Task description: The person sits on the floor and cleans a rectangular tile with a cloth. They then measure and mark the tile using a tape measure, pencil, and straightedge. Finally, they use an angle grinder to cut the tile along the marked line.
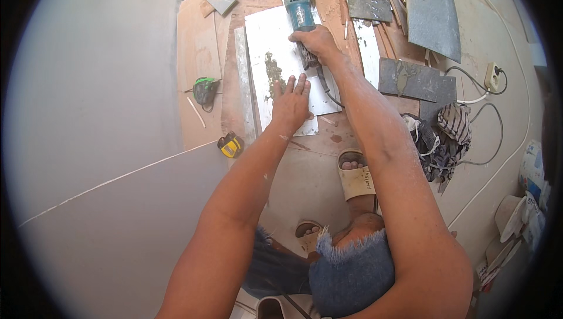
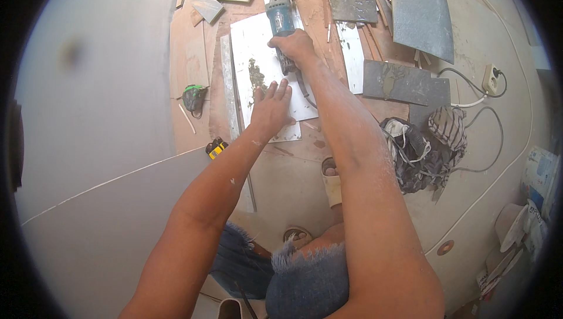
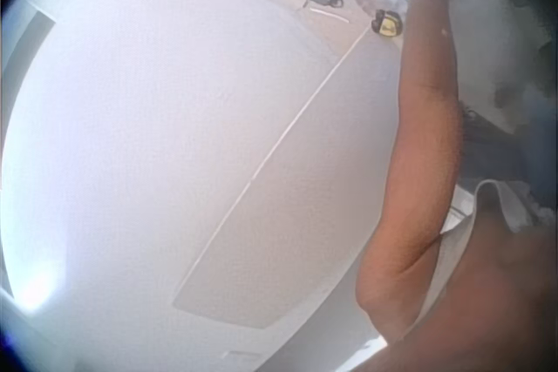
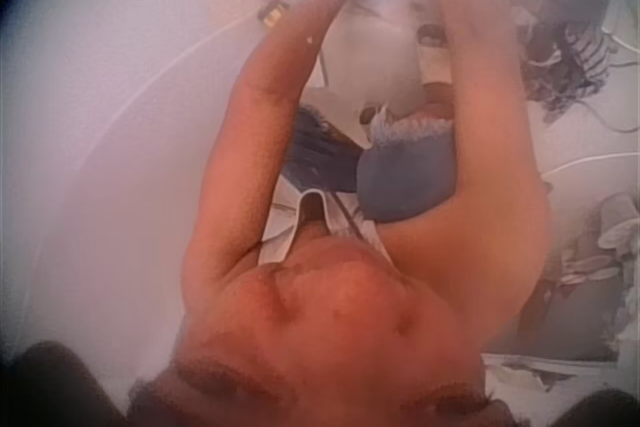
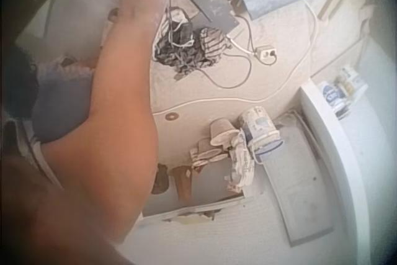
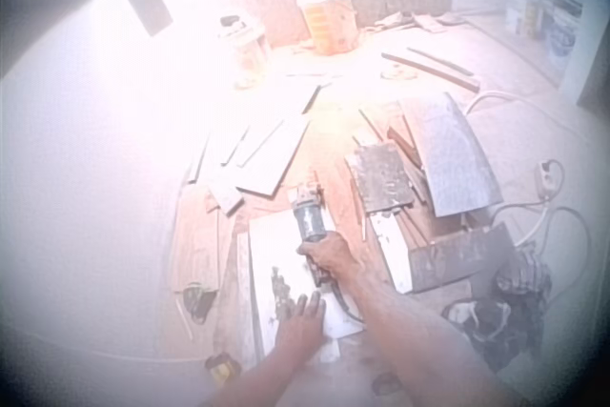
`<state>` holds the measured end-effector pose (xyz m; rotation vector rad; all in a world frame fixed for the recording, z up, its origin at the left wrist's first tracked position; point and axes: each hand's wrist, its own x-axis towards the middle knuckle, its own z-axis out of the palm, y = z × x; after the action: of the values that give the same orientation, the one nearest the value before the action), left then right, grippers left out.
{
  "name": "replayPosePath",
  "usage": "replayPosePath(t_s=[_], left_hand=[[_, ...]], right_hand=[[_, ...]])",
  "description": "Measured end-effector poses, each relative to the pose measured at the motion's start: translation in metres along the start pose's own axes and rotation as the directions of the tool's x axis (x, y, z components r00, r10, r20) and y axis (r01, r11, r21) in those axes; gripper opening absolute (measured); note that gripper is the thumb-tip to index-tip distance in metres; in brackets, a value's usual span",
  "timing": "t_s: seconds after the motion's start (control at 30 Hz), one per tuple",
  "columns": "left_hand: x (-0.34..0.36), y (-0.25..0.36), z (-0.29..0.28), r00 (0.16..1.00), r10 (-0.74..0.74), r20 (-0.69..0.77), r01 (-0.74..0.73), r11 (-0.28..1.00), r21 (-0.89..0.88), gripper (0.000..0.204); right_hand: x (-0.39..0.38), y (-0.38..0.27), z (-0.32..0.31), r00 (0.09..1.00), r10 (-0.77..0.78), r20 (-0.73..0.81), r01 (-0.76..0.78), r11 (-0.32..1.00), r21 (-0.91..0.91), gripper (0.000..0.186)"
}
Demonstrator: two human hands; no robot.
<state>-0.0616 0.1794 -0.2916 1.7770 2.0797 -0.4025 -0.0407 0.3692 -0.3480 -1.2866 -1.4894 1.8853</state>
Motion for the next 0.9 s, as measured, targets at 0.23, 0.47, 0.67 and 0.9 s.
replayPosePath(t_s=[0.23, 0.47, 0.67, 0.9], left_hand=[[0.001, 0.000, 0.001, 1.000, -0.002, 0.009, 0.002, 1.000, 0.005, 0.092], [0.006, -0.001, -0.004, 1.000, -0.009, 0.022, 0.009, 1.000, -0.002, 0.093], [0.006, -0.001, -0.002, 1.000, -0.011, 0.017, 0.012, 1.000, -0.012, 0.093], [0.005, -0.003, -0.002, 1.000, -0.011, 0.011, 0.011, 1.000, -0.013, 0.094]], right_hand=[[-0.001, 0.002, -0.005, 0.998, 0.018, 0.060, -0.013, 0.997, -0.077, 0.050], [0.001, 0.002, -0.006, 0.998, 0.059, 0.031, -0.057, 0.996, -0.065, 0.062], [-0.005, 0.002, -0.008, 0.998, 0.050, 0.044, -0.048, 0.997, -0.054, 0.060], [-0.019, -0.005, -0.004, 1.000, 0.023, -0.002, -0.023, 0.999, -0.035, 0.027]])
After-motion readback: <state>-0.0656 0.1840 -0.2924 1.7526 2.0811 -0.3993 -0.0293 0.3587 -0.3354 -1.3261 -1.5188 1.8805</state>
